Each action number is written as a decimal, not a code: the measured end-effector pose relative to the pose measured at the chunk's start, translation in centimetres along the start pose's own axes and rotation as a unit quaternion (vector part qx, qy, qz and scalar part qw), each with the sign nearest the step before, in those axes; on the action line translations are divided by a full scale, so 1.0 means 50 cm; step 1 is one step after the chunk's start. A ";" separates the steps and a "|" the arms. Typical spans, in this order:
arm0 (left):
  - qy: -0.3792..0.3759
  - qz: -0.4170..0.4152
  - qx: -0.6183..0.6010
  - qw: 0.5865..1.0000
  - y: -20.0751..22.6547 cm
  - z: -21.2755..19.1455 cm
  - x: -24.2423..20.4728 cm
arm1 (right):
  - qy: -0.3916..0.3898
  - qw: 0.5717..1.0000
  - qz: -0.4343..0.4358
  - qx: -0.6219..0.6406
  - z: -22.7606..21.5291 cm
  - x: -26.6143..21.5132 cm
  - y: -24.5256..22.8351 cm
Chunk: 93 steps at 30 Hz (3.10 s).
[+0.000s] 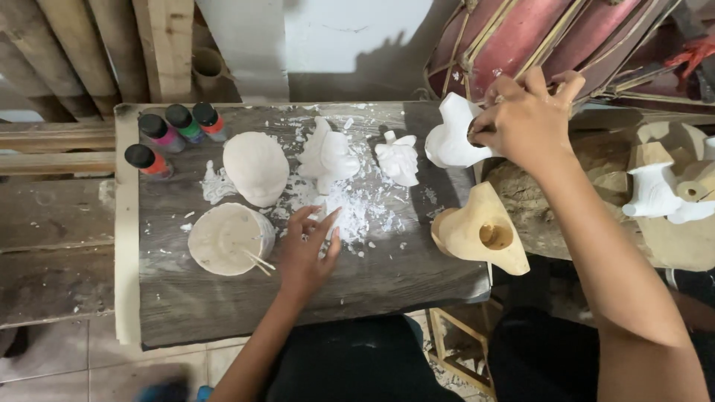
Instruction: Applying a white coating or adhesive to small plaster molds using a wooden stick on a workshop table
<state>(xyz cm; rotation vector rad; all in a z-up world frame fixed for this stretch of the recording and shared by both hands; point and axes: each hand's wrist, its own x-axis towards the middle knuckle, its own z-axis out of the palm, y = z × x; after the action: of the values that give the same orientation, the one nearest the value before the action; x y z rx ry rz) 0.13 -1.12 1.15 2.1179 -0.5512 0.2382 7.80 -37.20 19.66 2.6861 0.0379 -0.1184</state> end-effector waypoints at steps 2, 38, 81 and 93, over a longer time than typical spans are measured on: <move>0.004 -0.003 0.000 1.000 0.006 0.007 0.007 | 0.049 0.999 -0.018 -0.007 0.015 -0.001 0.013; -0.021 -0.046 0.008 0.999 0.033 0.050 -0.010 | 0.306 0.930 -0.188 0.079 -0.206 -0.161 -0.112; -0.067 -0.081 0.009 0.994 -0.024 -0.029 -0.160 | -0.240 0.878 -0.102 0.401 -0.023 -0.061 -0.297; -0.094 -0.066 0.050 0.992 -0.034 -0.006 -0.141 | -0.178 0.904 -0.053 0.384 0.081 -0.072 -0.318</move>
<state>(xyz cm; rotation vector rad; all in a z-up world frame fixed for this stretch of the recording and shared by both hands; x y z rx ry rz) -5.28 2.06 -2.52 2.2782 -0.5157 -0.0102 3.17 -24.69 9.43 3.3893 0.0274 -0.8104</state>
